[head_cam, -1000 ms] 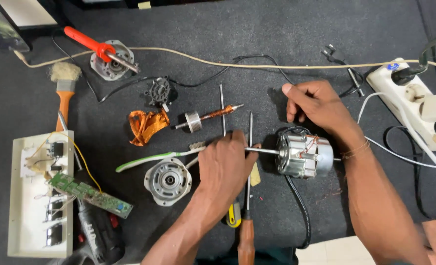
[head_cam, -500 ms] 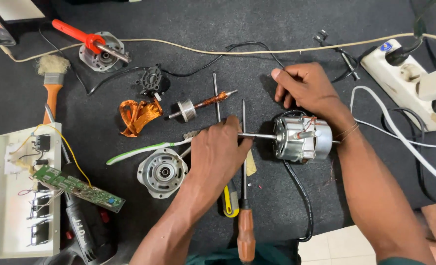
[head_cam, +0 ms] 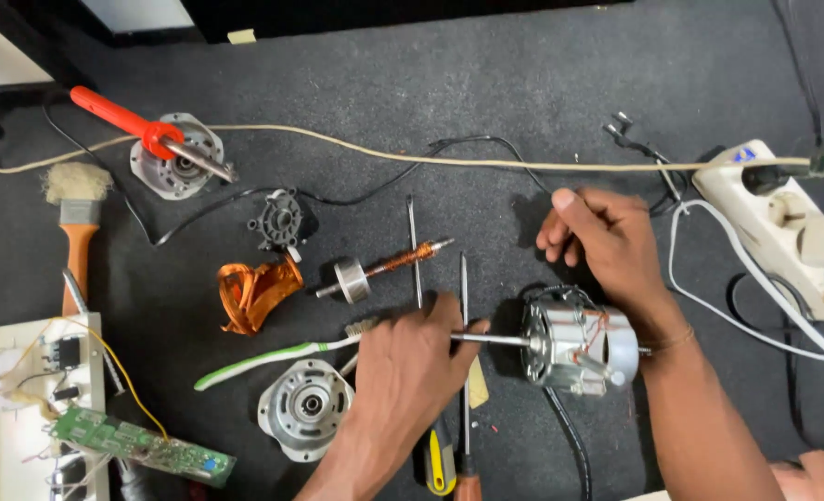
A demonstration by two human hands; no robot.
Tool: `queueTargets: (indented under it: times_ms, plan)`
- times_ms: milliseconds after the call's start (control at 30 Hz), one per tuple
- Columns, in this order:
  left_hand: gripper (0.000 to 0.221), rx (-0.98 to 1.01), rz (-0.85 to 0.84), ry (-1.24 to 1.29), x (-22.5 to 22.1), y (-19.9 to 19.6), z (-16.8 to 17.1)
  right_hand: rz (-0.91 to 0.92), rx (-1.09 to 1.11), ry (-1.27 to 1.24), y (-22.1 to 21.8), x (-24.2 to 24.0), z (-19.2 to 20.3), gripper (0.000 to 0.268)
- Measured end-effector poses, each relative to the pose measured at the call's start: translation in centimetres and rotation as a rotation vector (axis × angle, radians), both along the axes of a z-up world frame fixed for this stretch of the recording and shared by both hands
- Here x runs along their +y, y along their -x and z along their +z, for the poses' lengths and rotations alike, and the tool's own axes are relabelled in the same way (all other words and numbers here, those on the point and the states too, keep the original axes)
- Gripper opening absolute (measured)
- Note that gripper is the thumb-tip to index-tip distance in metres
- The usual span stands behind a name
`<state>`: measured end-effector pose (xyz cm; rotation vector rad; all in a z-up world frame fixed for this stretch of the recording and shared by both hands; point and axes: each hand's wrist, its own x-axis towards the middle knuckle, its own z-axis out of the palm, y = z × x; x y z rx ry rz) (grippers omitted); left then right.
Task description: Reassembling an electric motor by fitting the stator into the housing and managing the internal wiring.
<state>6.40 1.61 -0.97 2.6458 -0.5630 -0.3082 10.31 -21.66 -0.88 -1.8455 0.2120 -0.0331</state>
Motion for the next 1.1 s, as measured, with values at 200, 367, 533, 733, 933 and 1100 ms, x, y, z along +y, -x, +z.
queueTargets:
  times_ms: [200, 367, 533, 733, 933, 1100]
  plan:
    - [0.039, -0.013, -0.047, 0.013, 0.3, -0.1, -0.8, -0.061, 0.001, -0.132, -0.5, -0.8, -0.7, 0.046]
    - [0.038, -0.011, -0.055, -0.008, 0.3, 0.0, -0.4, -0.030, 0.052, -0.145, -0.8, -1.6, -0.8, 0.045]
    - [0.036, -0.111, -0.044, -0.020, -0.2, 0.1, -0.8, -0.001, 0.081, -0.162, -0.7, -1.8, -0.4, 0.043]
    - [0.040, -0.113, 0.004, -0.042, -0.5, 0.7, -1.0, 0.075, 0.023, -0.035, 0.5, -0.8, -0.2, 0.040]
    - [0.041, -0.074, 0.001, -0.056, -0.6, 0.8, -0.6, 0.145, -0.039, 0.047, 0.8, -0.8, -0.4, 0.039]
    - [0.037, 0.382, 0.102, 0.180, 0.5, 2.1, 5.6, 0.167, -0.022, 0.012, 0.2, -1.3, -0.9, 0.038]
